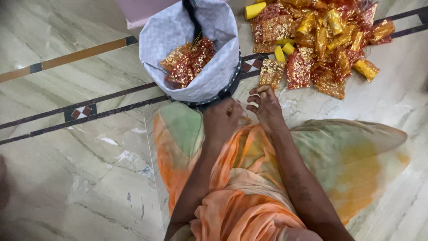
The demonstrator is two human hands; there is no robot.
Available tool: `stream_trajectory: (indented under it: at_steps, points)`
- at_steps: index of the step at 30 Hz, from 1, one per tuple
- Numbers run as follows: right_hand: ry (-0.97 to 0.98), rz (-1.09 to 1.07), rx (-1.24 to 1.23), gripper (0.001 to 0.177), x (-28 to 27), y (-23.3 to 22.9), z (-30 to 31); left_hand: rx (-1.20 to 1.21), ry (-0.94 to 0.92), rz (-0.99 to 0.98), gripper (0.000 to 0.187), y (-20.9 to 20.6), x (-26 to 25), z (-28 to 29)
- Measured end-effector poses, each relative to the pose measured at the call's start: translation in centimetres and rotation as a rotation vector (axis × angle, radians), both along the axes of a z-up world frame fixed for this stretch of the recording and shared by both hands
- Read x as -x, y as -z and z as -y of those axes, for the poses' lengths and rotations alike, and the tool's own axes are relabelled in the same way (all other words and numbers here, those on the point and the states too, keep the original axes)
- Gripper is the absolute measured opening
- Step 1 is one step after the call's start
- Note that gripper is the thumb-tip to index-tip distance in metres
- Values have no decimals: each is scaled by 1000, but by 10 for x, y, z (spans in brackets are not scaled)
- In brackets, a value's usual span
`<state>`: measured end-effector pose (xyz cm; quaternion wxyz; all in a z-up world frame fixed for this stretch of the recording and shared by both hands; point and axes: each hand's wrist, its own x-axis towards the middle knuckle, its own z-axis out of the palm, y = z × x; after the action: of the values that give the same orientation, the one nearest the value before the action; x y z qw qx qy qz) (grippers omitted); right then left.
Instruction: The person sits on the floor and wraps small yellow cylindrical objects with red and gold patterned paper. They fold the paper around each cylinder and place the wrapped items into a white cloth bag.
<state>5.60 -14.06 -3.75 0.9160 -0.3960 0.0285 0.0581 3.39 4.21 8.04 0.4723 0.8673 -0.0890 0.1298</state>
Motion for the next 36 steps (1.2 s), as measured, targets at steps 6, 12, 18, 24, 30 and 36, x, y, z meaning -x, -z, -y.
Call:
stream_trajectory:
  at_steps: [6, 12, 18, 24, 30, 36]
  points:
    - [-60, 21, 1031, 9, -25, 84, 7, 597, -379, 877, 41, -56, -109, -61]
    - [290, 243, 1671, 40, -46, 120, 17, -726, -270, 107, 50, 24, -255, -52]
    - [300, 92, 1830, 72, -65, 132, 39, -274, -134, 11, 27, 16, -166, -42]
    - [-30, -11, 2067, 27, -56, 154, 28, 63, 274, -135, 16, 45, -82, 5]
    - [-1, -82, 1403, 7, -22, 78, 24, 202, 302, -335, 17, 177, -59, 1]
    - [-56, -125, 735, 13, 25, 23, 11, 484, 405, -285, 29, 195, -53, 5]
